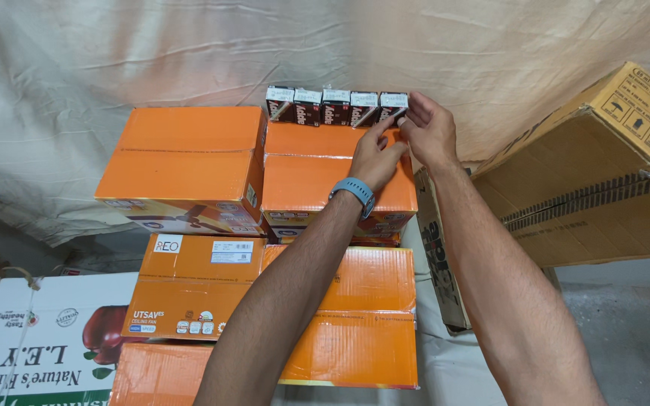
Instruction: The person repeatedly picks up small white boxes from a pile and places them on top of larger orange boxes. The person handles the boxes one at a time, moving between two locations in a cluttered storage area.
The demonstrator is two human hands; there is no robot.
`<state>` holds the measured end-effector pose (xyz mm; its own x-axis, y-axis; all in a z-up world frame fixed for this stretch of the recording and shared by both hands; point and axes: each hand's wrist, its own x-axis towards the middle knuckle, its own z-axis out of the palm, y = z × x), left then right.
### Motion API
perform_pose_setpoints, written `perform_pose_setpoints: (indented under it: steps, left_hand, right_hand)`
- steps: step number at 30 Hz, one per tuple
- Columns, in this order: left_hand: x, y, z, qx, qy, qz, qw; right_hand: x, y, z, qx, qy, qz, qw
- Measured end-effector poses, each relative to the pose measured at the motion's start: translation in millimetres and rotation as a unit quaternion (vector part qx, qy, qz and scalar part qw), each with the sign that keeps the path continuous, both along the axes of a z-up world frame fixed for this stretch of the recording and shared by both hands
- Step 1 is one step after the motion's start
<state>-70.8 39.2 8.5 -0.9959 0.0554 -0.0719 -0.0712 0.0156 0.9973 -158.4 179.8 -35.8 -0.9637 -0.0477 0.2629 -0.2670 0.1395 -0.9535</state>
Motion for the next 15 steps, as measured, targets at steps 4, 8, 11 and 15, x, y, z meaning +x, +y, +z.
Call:
perform_pose_setpoints:
  steps: [4,8,11,15]
  left_hand:
    - [24.0,-27.2,15.3,-0.016,0.001,-0.006,1.0]
    - [54.3,-56.3,32.3,-0.011,0.08,-0.03,0.996]
    - [96.2,-76.0,54.3,0.004,0.102,-0.063,0.993]
    - [142.0,-96.3,63.7,-0.011,0.082,-0.065,0.994]
  right_hand:
    - [55.0,-6.5,38.8,-0.033,-0.001,-0.044,0.999]
    - [107.3,-6.9,68.2,-0.034,0.007,0.013,0.999]
    - [161.0,-14.8,82.6,-0.048,-0.01,0.069,0.996]
    - [207.6,-26.3,80.7,-0.049,-0.038,0.119,0.991]
